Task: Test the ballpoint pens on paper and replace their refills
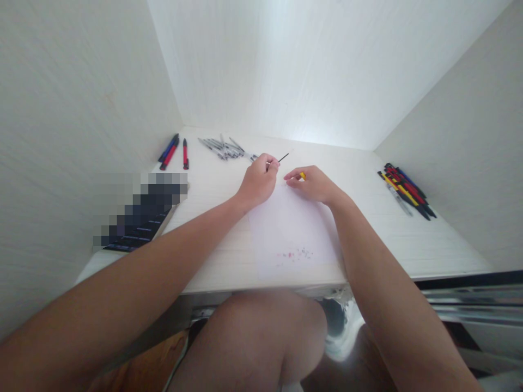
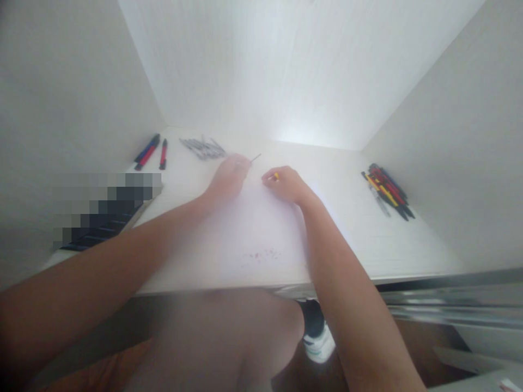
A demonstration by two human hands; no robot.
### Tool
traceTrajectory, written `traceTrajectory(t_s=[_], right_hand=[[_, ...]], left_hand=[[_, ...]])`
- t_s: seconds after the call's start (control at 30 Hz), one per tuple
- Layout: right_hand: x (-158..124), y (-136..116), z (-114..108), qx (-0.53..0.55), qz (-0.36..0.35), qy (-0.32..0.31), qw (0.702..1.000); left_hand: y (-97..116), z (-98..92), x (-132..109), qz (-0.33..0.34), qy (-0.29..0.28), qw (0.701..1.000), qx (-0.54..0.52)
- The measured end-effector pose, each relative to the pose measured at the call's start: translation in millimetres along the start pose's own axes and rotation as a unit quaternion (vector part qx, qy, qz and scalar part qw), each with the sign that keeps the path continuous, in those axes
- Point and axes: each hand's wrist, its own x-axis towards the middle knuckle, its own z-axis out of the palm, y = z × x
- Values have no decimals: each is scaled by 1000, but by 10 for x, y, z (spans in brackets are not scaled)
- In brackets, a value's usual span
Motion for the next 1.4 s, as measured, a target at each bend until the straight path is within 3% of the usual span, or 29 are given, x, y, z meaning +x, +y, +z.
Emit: traceTrajectory(t_s=[0.2, 0.53, 1.1, 1.4], right_hand=[[-6, -20, 0, -40, -15, -36, 998], [-27, -69, -25, -49, -29, -55, 997], [-19, -87, 102, -26, -53, -20, 998], [-35, -114, 151, -85, -55, -21, 995]], left_hand=[[7, 5, -23, 29, -27, 998, 55], [-12, 2, -81, 11, -54, 992, 111], [-104, 42, -79, 52, -57, 990, 117], [-98, 52, -72, 51, -61, 989, 126]])
